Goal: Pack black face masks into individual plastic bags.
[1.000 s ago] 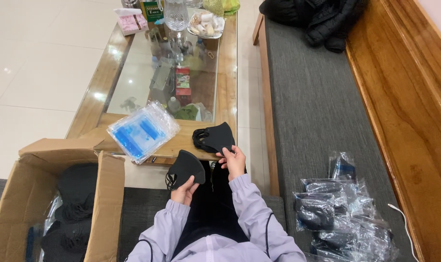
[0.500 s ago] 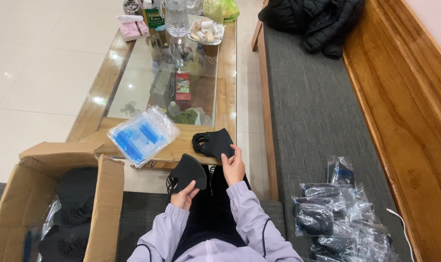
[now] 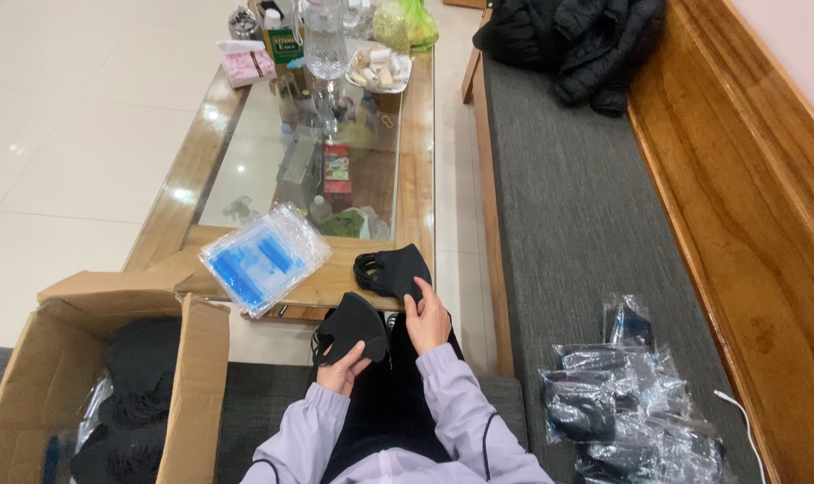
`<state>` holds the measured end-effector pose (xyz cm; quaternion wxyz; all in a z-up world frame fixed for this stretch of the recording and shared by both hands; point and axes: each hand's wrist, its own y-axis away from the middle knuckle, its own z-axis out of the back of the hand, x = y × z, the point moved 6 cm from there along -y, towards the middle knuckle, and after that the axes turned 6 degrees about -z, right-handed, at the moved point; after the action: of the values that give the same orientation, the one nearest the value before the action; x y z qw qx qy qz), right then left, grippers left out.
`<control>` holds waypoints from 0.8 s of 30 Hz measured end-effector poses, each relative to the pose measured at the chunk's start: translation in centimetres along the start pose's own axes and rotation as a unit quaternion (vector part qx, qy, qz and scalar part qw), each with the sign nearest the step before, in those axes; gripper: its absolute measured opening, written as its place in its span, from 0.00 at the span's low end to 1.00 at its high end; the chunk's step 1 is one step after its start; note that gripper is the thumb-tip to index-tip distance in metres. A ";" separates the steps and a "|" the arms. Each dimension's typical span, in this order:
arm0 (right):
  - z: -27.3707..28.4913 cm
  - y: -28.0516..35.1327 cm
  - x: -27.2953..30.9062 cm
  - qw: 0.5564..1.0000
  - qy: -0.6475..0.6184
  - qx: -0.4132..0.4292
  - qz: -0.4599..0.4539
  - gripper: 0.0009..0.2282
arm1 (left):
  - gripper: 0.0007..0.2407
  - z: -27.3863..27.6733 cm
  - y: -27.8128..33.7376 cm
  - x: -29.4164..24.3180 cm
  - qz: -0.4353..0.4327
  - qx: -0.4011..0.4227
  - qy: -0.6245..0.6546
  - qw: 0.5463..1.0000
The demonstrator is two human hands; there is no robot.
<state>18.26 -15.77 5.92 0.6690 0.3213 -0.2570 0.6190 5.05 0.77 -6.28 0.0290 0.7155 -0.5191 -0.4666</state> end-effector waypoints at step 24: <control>-1.0 5.1 5.5 0.973 -0.125 0.152 0.117 0.22 | 0.22 0.0 -0.1 1.0 0.016 0.089 -0.085 0.992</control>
<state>13.70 -11.25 9.89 0.4979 0.4615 -0.2774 0.6798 5.15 0.09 -6.96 -0.0715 0.6646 -0.5706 -0.4771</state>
